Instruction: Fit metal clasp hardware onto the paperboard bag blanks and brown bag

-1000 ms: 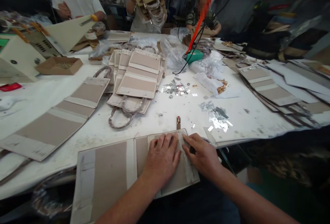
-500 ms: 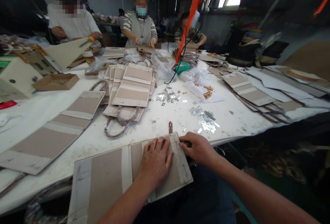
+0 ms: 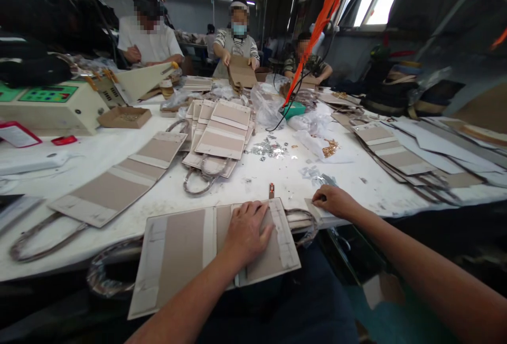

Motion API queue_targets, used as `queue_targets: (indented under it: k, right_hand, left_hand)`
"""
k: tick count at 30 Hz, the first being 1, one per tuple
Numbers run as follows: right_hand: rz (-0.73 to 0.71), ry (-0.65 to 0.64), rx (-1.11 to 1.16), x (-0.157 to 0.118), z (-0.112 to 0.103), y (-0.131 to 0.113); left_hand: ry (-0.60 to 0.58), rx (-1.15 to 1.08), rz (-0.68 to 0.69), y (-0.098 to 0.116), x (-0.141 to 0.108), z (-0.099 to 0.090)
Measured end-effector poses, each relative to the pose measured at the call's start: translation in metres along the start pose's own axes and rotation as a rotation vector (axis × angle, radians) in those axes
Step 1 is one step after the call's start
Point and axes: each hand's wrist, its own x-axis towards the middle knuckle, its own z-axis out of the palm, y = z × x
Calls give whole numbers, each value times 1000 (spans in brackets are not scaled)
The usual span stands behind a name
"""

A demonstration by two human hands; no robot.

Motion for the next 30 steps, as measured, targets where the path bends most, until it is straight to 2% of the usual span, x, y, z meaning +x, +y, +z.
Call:
queue_targets:
  k: [5,8,12,15,19,23,30]
  right_hand:
    - [25,-70,18,2,-12,-7]
    - [28,-89,57,-4,-17,-21]
    - [29,-135,280,-11,-16,-66]
    - [-39,-204,429,-4,-10,-108]
    - [-225,-197,286,16,0,-142]
    - [-282,-221,182,29,1,-150]
    - [-300,-266,73,35,0,-154]
  left_hand:
    - [2,-25,-17,0,-1,-1]
    - [4,-46,-23,1,0,-2]
    - [10,-52,-19,1,0,-3]
    - [22,-51,-19,2,-1,-3]
    - [35,-63,-21,2,-2,-3]
    - [48,-74,-16,1,-3,-4]
    - [34,-89,-24,1,-2,-4]
